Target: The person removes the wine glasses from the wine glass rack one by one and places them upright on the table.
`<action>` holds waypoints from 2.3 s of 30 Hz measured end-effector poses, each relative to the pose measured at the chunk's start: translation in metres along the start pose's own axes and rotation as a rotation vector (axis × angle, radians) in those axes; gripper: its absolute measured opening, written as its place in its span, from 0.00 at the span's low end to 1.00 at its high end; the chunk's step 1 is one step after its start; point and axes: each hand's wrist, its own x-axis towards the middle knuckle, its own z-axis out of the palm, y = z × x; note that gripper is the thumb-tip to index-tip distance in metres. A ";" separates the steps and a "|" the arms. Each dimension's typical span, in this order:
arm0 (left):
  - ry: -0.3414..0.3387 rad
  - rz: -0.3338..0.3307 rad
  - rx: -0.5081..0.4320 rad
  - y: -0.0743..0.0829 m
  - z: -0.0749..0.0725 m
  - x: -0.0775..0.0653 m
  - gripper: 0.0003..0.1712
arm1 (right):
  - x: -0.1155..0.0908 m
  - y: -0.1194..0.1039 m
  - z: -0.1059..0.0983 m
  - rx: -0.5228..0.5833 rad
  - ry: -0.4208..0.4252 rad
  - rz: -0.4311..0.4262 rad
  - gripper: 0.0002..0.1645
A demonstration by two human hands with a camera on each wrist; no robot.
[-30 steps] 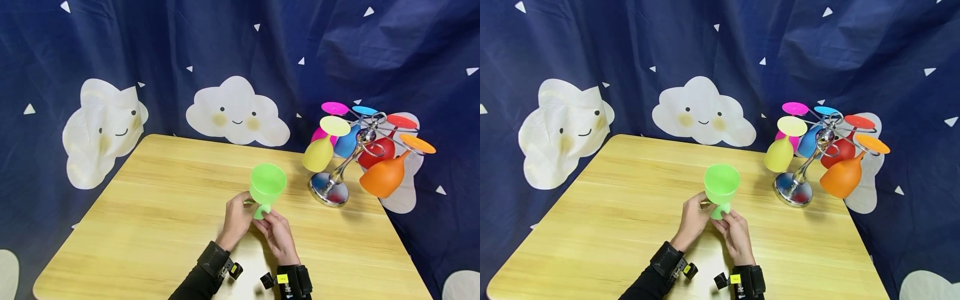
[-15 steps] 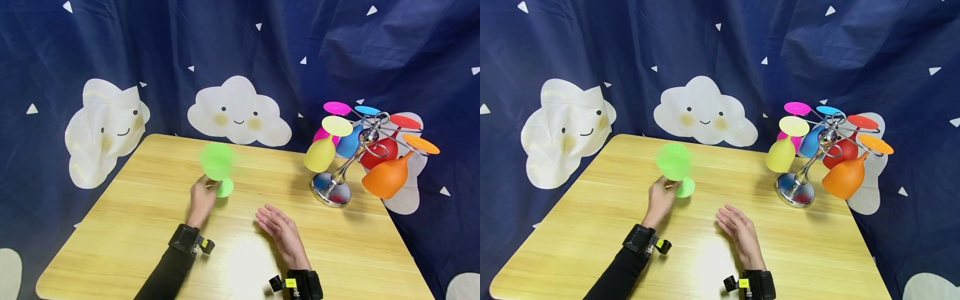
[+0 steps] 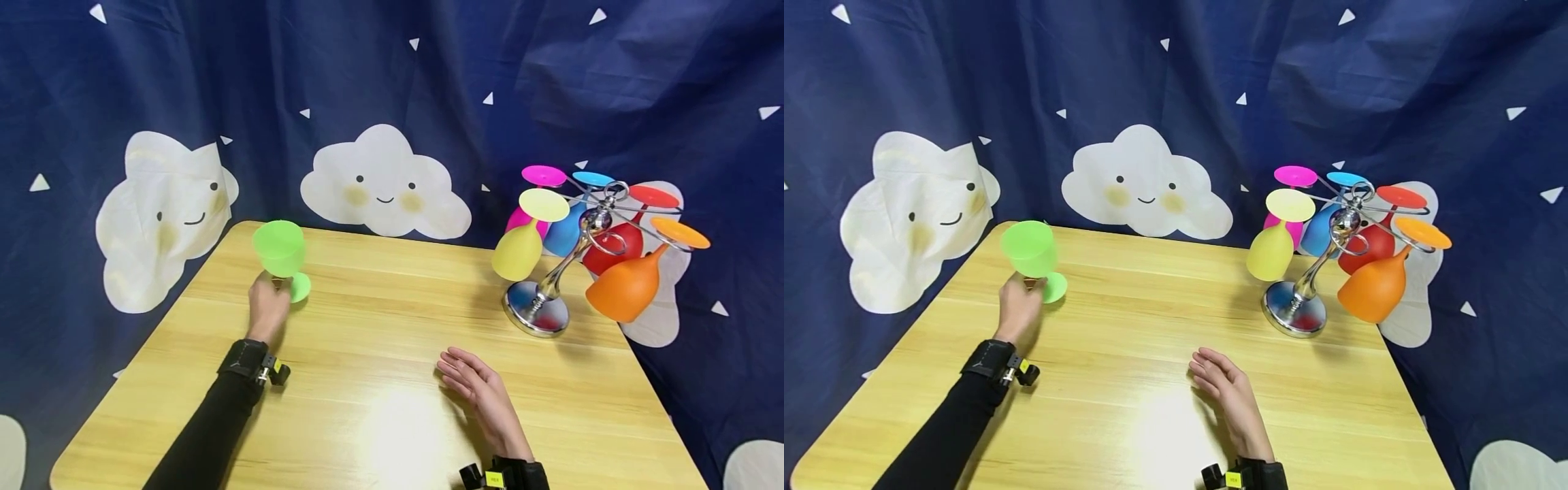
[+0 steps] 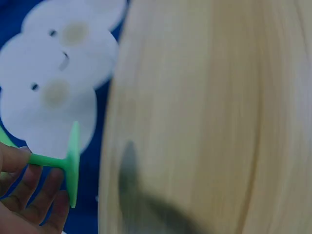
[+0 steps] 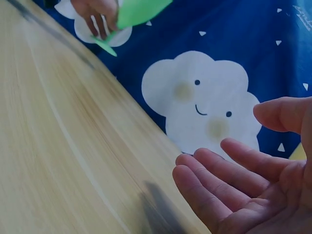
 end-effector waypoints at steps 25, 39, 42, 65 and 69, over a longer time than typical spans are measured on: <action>0.001 -0.013 0.209 -0.059 -0.047 0.052 0.19 | -0.015 0.000 -0.022 -0.152 0.092 0.003 0.28; 0.015 0.005 0.237 -0.069 -0.065 0.061 0.19 | -0.016 0.000 -0.021 -0.181 0.106 -0.016 0.28; 0.005 -0.026 0.217 -0.068 -0.067 0.059 0.22 | -0.016 0.000 -0.021 -0.174 0.108 -0.012 0.28; -0.074 0.123 0.294 0.022 -0.017 -0.046 0.45 | -0.005 -0.015 -0.011 -0.372 0.144 -0.066 0.25; -0.138 0.263 0.408 0.038 0.004 -0.068 0.46 | 0.001 -0.028 -0.011 -0.558 0.160 -0.140 0.25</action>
